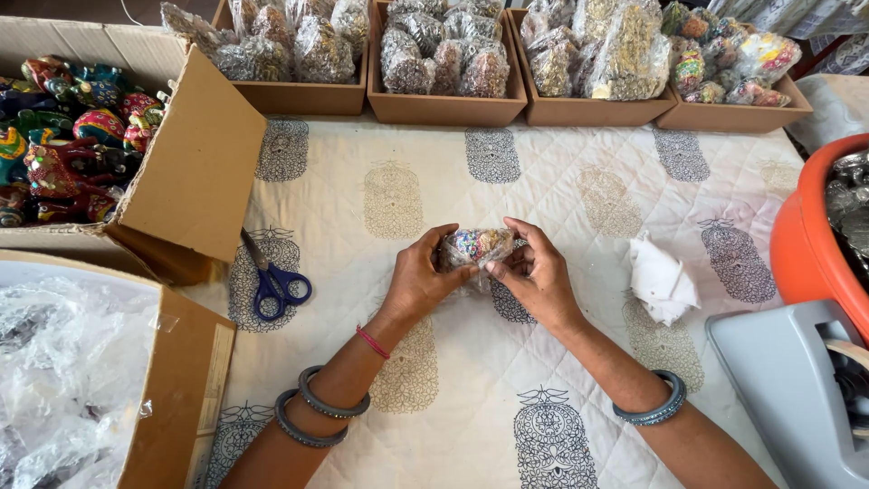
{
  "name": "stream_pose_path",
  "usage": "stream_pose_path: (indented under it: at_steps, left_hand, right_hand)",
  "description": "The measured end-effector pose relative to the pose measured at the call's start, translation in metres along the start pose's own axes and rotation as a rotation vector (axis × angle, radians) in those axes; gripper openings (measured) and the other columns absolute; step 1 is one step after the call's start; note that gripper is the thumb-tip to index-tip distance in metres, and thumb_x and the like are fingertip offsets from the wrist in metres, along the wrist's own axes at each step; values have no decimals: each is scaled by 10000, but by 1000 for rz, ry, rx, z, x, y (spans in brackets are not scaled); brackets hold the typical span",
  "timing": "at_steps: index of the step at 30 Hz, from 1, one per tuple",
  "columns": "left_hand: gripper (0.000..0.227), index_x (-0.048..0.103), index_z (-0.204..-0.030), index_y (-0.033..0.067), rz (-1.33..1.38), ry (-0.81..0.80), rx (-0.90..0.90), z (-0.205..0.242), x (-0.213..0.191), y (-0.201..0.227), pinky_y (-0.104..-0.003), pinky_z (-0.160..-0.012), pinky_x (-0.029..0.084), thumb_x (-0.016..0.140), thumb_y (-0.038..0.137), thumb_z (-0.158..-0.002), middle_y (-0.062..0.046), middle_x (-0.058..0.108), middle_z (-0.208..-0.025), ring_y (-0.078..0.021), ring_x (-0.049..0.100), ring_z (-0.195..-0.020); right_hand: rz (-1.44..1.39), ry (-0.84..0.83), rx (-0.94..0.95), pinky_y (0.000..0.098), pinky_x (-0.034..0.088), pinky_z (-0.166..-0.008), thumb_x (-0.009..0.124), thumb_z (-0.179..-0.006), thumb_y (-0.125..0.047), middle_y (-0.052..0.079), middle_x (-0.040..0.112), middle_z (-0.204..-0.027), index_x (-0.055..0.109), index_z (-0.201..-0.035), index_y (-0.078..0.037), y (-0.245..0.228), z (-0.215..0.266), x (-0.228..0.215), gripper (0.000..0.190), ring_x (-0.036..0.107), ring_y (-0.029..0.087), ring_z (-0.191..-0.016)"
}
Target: Wrapping decorative elephant figurines in bubble wrap and cleaning a figurine with a white cloth.
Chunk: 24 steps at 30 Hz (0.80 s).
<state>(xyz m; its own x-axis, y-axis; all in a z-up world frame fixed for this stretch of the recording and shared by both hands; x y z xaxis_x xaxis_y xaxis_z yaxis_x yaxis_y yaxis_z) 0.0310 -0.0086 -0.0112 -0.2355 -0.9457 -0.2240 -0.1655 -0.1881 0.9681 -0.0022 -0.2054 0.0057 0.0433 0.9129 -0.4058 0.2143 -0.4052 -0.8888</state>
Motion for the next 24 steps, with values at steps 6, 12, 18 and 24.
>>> stream_pose_path:
  at_steps: [6, 12, 18, 24]
  left_hand:
    - [735, 557, -1356, -52, -39, 3, 0, 0, 2, 2, -310, -822, 646, 881, 214, -753, -183, 754, -1058, -184, 754, -940]
    - [650, 584, -1340, -52, -88, 39, 4, 0, 2, 0, -315, -833, 639, 839, 140, -774, -194, 761, -1063, -196, 765, -937]
    - [754, 546, -1400, -25, -113, -21, 24, 0, -4, 3, -322, -831, 616, 865, 154, -741, -216, 755, -1082, -209, 756, -945]
    - [811, 469, -1467, -56, -74, -39, 118, -1, 0, -9, -332, -872, 597, 842, 113, -766, -234, 738, -1134, -233, 737, -1000]
  right_hand:
    - [-55, -14, 11, 224, 562, -657, 801, -869, -149, 92, 728, -941, 498, -1446, -23, 8, -1, 2, 664, 660, 77, -772]
    - [-275, -99, 39, 245, 631, -799, 763, -906, -153, 97, 742, -1045, 531, -1397, 1, 26, -8, 3, 565, 736, 110, -914]
    - [-142, -30, 39, 229, 611, -701, 804, -874, -173, 110, 760, -956, 553, -1333, 9, 10, -5, 5, 554, 724, 91, -824]
    - [-75, 0, 49, 211, 597, -667, 808, -871, -170, 90, 766, -925, 560, -1322, 5, 9, -4, 5, 544, 706, 63, -789]
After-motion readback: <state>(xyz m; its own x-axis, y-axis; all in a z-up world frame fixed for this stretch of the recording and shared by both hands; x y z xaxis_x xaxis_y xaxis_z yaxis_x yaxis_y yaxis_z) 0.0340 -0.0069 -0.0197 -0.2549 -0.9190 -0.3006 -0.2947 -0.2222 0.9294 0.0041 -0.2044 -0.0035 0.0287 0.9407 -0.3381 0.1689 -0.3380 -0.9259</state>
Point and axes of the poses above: each hand's wrist, its own z-axis away from the middle knuckle, its own x-axis out of the palm, y = z × x, the point moved 3 cm from there along -z, towards the middle knuckle
